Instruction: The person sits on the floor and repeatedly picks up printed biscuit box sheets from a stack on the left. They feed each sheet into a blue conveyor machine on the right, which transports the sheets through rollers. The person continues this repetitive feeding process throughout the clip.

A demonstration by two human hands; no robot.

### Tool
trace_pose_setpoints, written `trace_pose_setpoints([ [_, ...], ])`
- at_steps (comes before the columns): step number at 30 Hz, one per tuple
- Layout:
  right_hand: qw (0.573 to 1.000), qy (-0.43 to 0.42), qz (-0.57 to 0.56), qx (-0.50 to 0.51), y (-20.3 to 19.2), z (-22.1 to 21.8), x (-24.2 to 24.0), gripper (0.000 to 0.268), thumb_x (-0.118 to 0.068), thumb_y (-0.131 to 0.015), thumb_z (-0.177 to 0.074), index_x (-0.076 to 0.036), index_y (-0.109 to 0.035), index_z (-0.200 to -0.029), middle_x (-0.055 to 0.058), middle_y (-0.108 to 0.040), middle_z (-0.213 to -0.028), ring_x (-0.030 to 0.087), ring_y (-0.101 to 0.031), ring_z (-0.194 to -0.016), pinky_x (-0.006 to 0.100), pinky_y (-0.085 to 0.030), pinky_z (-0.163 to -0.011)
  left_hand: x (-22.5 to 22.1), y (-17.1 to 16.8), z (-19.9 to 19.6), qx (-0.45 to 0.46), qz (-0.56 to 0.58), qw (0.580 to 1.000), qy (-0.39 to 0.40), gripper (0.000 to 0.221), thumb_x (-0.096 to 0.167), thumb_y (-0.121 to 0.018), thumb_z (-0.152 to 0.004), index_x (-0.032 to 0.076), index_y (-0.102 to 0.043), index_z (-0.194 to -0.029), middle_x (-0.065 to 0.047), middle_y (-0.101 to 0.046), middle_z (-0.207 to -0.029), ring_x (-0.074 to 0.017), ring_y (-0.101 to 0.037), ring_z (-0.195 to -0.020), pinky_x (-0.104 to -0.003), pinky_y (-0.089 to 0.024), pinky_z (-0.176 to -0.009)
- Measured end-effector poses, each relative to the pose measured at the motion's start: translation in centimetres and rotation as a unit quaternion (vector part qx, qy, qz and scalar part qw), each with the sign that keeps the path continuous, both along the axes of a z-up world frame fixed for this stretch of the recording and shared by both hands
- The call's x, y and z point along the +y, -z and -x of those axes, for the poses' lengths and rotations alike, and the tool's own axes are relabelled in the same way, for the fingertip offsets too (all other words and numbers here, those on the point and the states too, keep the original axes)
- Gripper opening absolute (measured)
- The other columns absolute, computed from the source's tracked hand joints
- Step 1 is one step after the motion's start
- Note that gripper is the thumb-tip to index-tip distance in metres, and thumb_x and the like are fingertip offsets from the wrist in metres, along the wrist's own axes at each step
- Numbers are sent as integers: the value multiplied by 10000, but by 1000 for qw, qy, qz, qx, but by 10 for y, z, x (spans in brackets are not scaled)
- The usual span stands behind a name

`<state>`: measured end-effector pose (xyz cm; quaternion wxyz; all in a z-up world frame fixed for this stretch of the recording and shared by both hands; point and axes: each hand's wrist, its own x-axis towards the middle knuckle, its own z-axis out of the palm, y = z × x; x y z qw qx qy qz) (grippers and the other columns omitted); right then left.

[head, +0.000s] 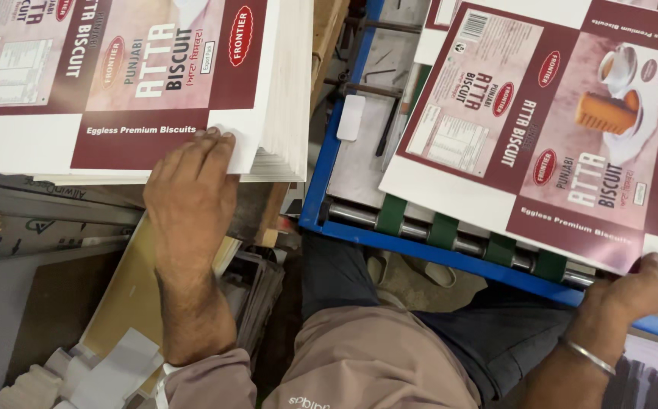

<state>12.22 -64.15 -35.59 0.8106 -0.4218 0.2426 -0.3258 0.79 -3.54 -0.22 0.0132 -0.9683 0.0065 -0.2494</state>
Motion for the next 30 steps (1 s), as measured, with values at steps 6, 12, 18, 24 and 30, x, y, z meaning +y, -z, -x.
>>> trace_pose_setpoints([
  [6, 996, -22, 69, 42, 7, 61, -5, 340, 95, -544, -1120, 47, -373, -1410, 233, -591, -1446, 307, -691, -1265, 438, -659, -1088, 3, 8, -2, -48, -81, 995, -35, 536, 67, -799, -779, 75, -684, -1303, -122, -679, -1316, -294, -642, -1262, -440, -531, -1062],
  [12, 986, -57, 138, 72, -25, 130, 19, 343, 121, -472, -1101, 91, -548, -1434, 228, -653, -1433, 301, -723, -1271, 395, -653, -1075, 23, 21, -4, -76, -30, 996, -20, 383, 16, -825, -891, 105, -719, -1248, -58, -728, -1250, -239, -690, -1187, -400, -536, -978],
  [18, 993, -44, 75, 75, -42, 123, 23, 341, 89, -492, -1097, 74, -457, -1436, 221, -632, -1428, 306, -728, -1263, 412, -680, -1087, 31, 23, -3, -78, -21, 996, -28, 360, 23, -831, -861, 118, -739, -1196, -39, -731, -1132, -227, -691, -1071, -406, -514, -909],
  [24, 998, -13, 0, 68, -28, 54, 25, 384, -25, -558, -1105, 17, -318, -1401, 237, -595, -1388, 342, -709, -1293, 441, -642, -1089, 26, 18, -6, -75, -14, 997, -25, 337, 48, -821, -856, 107, -727, -1174, -41, -720, -1086, -252, -680, -1063, -404, -503, -890],
  [30, 989, -137, -22, 43, -14, 29, 49, 259, -9, -533, -1167, 66, -511, -1413, 214, -568, -1352, 336, -649, -1224, 445, -585, -1025, 30, 18, -4, -67, -11, 997, -28, 393, 17, -795, -823, 108, -731, -1200, -56, -711, -1092, -270, -668, -1020, -413, -500, -862],
])
